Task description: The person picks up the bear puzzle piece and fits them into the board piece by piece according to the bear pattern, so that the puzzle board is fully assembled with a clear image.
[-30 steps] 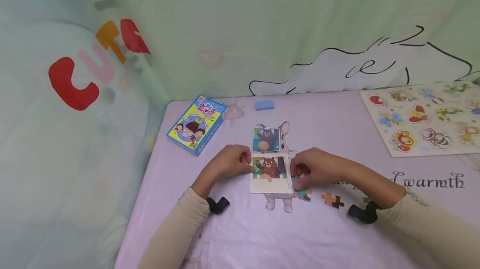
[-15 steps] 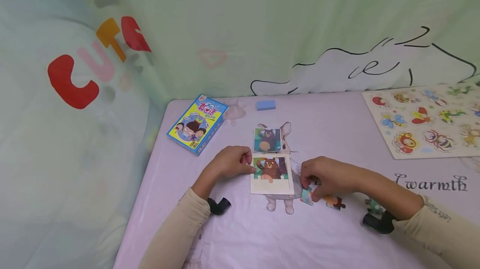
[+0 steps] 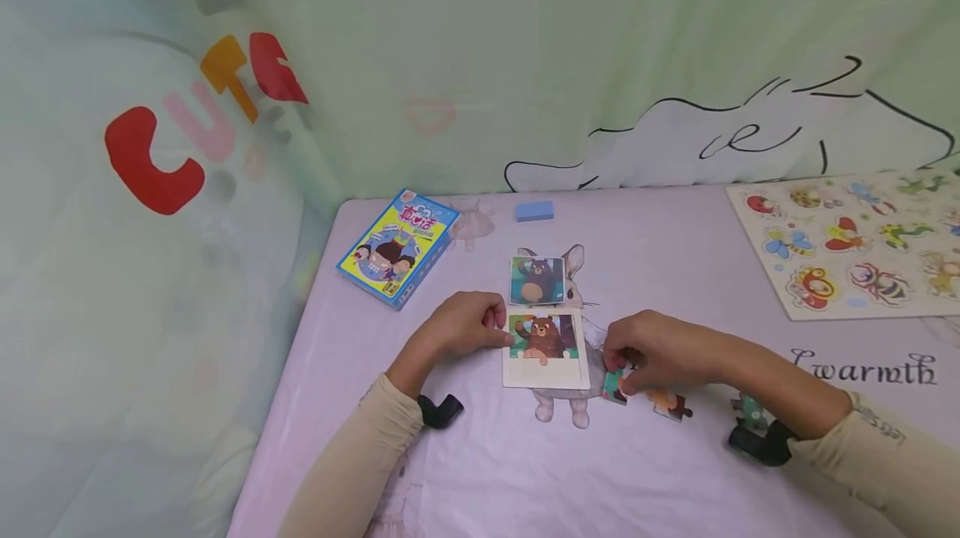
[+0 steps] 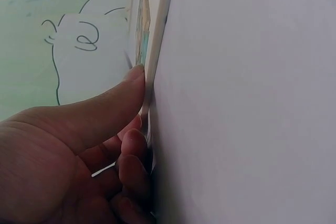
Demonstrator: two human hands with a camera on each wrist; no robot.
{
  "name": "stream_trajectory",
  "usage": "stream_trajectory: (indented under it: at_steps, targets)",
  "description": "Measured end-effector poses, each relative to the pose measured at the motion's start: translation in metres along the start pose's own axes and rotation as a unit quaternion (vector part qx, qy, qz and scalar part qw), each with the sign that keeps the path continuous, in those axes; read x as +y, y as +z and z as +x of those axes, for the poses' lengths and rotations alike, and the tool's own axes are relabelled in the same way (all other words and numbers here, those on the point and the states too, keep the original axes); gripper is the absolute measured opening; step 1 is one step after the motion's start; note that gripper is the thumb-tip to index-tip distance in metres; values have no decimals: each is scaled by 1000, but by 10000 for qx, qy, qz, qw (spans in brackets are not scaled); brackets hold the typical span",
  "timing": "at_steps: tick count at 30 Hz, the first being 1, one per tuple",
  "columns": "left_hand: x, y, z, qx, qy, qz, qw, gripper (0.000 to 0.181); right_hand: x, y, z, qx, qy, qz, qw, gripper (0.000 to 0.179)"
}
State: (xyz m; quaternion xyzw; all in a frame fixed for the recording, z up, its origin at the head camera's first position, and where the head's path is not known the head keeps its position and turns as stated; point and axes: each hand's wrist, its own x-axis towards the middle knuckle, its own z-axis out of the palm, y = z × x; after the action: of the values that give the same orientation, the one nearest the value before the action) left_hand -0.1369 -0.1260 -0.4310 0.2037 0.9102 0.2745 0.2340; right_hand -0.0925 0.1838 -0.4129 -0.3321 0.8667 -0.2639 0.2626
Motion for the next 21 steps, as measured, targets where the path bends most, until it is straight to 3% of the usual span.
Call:
stream_trajectory:
  at_steps: [8,13,21]
  targets:
    - [0,0,0,-2,-57,50,10000,25,3,-10,4,-42,-189,348,9992,21]
    - [0,0,0,-69,-127,6,9999,25,-2,-14,20,127,-331,744,9966,4]
    - [1,0,1,-87,-21,3,10000,25,-25,-7,49,571,-510,804,9938,7]
